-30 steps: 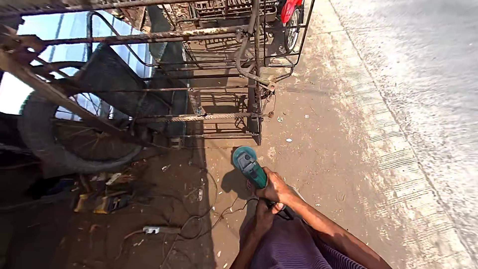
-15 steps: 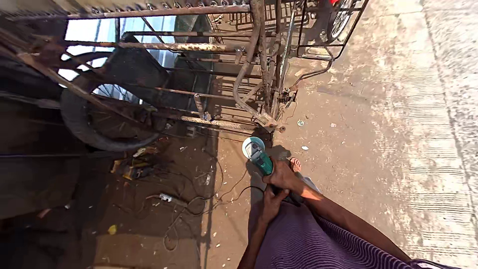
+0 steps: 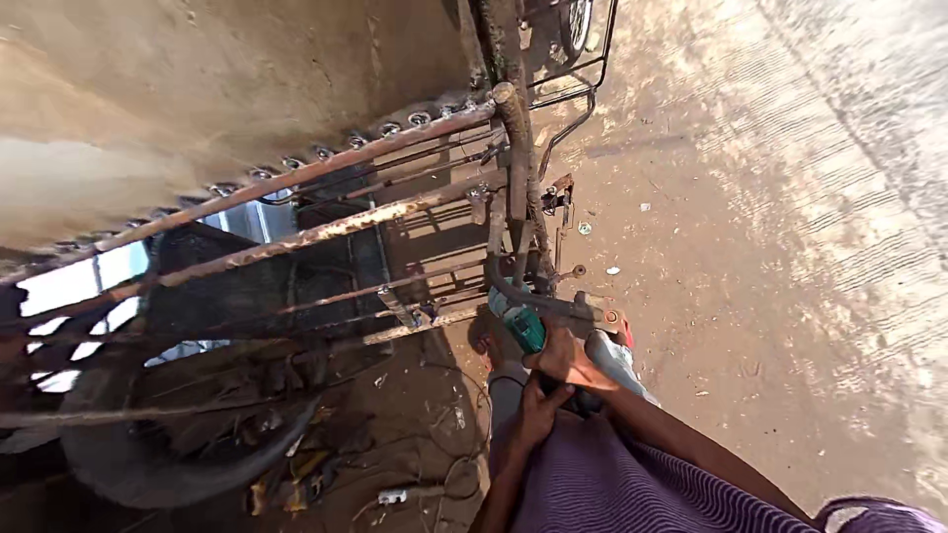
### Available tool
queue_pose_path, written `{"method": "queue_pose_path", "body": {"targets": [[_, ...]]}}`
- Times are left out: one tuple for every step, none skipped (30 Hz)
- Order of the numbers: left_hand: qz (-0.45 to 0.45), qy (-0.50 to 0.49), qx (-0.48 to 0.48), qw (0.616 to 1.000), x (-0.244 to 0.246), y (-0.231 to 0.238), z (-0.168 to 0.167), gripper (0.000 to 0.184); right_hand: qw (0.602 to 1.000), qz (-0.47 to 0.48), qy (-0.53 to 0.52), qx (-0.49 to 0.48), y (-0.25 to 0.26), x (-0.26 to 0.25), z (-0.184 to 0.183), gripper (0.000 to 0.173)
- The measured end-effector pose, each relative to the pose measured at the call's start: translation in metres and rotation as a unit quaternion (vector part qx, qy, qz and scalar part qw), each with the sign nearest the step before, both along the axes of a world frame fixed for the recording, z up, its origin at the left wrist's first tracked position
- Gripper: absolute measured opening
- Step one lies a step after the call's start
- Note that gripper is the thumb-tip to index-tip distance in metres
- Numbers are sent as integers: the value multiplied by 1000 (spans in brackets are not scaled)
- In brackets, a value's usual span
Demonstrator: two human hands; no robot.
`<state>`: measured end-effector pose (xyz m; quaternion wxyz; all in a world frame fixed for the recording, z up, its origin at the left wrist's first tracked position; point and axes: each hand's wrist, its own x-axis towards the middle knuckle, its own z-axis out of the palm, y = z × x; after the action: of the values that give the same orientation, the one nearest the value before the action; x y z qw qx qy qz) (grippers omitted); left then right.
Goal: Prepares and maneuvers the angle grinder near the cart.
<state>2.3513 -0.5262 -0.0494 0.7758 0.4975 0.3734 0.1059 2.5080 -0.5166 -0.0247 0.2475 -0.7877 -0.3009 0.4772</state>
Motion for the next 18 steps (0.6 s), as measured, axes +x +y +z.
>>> {"method": "queue_pose_path", "body": {"targets": [[-37, 1, -5, 999, -13, 13, 1, 56, 999, -40, 9, -7, 2, -11, -1, 79], [-76, 6, -11, 997, -28, 26, 5, 55, 997, -74, 16, -13, 3, -26, -3, 80], [-116, 12, -12, 993, -40, 40, 8, 55, 994, -106, 19, -18, 5, -39, -3, 79], [-152, 17, -11, 988, -48, 54, 10, 55, 990, -136, 22, -23, 9, -49, -2, 78], [-179, 22, -10, 984, -54, 63, 12, 56, 986, -164, 27, -29, 11, -57, -1, 78], [-203, 27, -9, 979, -59, 71, 13, 56, 981, -191, 31, -35, 11, -65, -2, 79], [-225, 35, -6, 974, -63, 77, 14, 57, 975, -215, 35, -40, 11, -71, -3, 79], [-247, 44, 1, 968, -65, 83, 15, 58, 970, -237, 37, -44, 10, -76, -3, 79], [-265, 52, 6, 963, -68, 88, 14, 59, 964, -259, 40, -44, 10, -81, -4, 78], [-279, 56, 10, 959, -71, 92, 13, 59, 958, -279, 44, -46, 10, -86, -5, 79], [-287, 56, 12, 956, -75, 95, 9, 59, 953, -296, 49, -51, 11, -90, -5, 83], [-293, 50, 9, 955, -78, 98, 5, 59, 948, -309, 55, -55, 11, -94, -6, 87], [-298, 43, 9, 954, -81, 99, 3, 59, 944, -319, 60, -60, 12, -98, -6, 90], [-300, 31, 13, 953, -82, 102, 2, 57, 941, -328, 61, -61, 13, -100, -7, 92], [-303, 21, 17, 953, -83, 105, 2, 55, 939, -334, 61, -59, 16, -101, -7, 90], [-306, 17, 17, 952, -85, 109, 2, 54, 938, -338, 61, -57, 18, -104, -7, 87], [-311, 17, 19, 950, -88, 112, 1, 54, 937, -341, 59, -55, 20, -107, -8, 83], [-319, 22, 21, 947, -92, 117, 1, 53, 935, -346, 62, -51, 22, -112, -9, 80]]}}
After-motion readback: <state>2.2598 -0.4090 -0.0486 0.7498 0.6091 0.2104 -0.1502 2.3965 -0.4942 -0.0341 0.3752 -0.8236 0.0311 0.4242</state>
